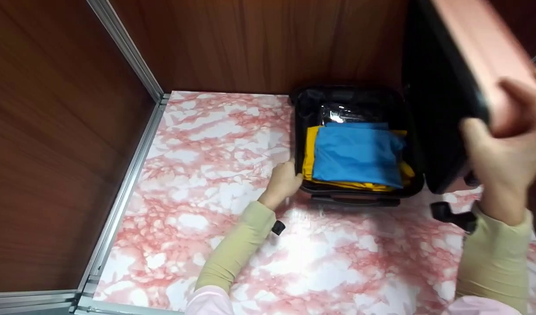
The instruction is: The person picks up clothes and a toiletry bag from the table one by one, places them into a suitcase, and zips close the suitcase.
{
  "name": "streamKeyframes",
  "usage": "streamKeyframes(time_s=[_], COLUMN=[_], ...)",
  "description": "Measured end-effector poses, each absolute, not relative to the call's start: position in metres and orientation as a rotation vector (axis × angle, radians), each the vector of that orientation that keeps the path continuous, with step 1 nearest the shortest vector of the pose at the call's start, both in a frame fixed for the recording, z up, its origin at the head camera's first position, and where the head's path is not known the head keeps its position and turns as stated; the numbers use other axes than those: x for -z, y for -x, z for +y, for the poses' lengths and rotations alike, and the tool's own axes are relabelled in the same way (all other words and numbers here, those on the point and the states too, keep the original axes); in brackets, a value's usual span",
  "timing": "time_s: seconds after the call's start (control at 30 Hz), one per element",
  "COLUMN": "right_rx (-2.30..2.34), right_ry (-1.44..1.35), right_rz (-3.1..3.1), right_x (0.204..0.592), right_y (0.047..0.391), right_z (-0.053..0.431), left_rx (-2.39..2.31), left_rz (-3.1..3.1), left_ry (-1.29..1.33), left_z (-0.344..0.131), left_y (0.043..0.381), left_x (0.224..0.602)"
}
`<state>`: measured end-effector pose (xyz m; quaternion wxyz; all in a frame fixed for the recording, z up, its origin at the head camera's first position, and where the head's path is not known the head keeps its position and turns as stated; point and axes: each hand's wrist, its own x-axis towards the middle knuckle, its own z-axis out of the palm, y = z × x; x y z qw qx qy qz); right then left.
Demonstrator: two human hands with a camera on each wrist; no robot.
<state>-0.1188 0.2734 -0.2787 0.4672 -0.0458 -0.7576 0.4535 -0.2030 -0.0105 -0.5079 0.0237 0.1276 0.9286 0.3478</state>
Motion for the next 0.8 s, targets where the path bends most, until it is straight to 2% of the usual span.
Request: streamKeyframes(time_s=[0.1, 0.33, 0.57, 0.8], right_rx=[-0.972, -0.746, -0.587, -0.371], right_ry=[-0.068, -0.211, -0.327, -0.621], right_rz=[-1.855, -1.918, -1.957, -2.041], right_x=[0.276, 0.300, 0.344, 0.405], right_y=[0.122, 0.148, 0.168, 0.177], right_z=[0.251, 0.217, 0.182, 0.137], left_rx=[-1.020, -0.939, -0.943, -0.923], left_rz=[2.898, 2.886, 2.908, 2.997], left_ry=[-0.417, -0.420, -0.435, -0.543], left_z=[-0.003, 0.002, 0.002, 0.000], left_y=[0.205, 0.206, 0.207, 0.208], left_x=[0.506, 0.504, 0.505, 0.511])
